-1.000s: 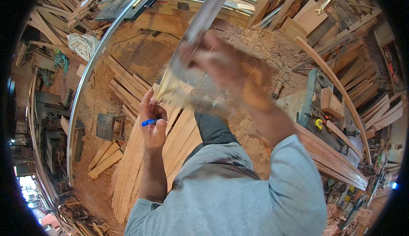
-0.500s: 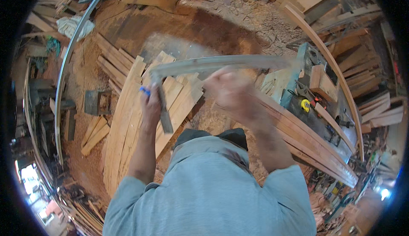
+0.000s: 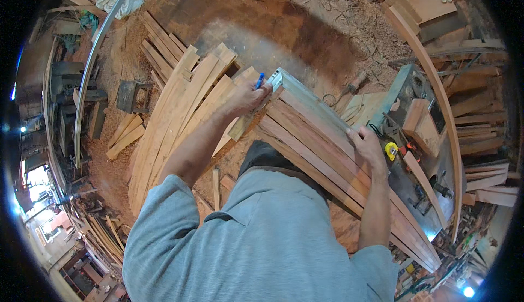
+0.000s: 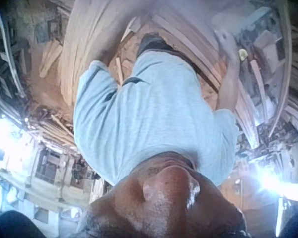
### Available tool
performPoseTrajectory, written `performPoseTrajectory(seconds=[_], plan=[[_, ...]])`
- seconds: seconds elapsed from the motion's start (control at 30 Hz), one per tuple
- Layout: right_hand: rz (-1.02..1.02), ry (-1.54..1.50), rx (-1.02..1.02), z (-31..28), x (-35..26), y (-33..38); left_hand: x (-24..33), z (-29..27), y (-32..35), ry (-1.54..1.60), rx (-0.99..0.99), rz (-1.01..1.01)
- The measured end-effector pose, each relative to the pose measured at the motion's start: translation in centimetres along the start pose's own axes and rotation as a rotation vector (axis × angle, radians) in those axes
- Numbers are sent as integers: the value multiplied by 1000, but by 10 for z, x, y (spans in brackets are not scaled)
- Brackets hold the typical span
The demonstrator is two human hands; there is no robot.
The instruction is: The person measures and marks wooden planks using a tape measure, a square ruler, and a pen. They align the tools on the wood, mark measurement points, and draw straight lines to prepare the planks for cutting.
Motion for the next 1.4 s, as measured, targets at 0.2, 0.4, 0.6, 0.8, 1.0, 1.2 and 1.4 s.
performPoseTrajectory(seconds=[0.2, 0.4, 0.6, 0.8, 1.0, 1.2, 1.4], plan=[[-61, 35, 45, -10, 16, 11, 6, 15, 10, 154, -34, 15], [-143, 128, 76, -8, 22, 12, 3, 11, 16, 168, -48, -17], [-144, 143, 93, -8, 24, 13, -18, 26, 8, 152, -75, -90], [-172, 123, 100, -7, 23, 13, -17, 23, 10, 145, -42, -77], [-157, 129, 97, -10, 28, 18, -21, 29, 15, 171, -28, -115], [-59, 164, 96, -15, 25, 32, -25, 43, 22, 221, -56, -104], [-859, 466, 433, -1, -46, 98, -21, 42, 24, 155, -68, -132]])
Point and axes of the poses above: each hand's wrist, its own y-axis away from the middle knuckle, its own z-axis out of the palm, x = y × z, the point moved 6 cm from there along -y, towards the middle knuckle, and after that the axes turned 13 degrees about x, right-handed, at the moved point
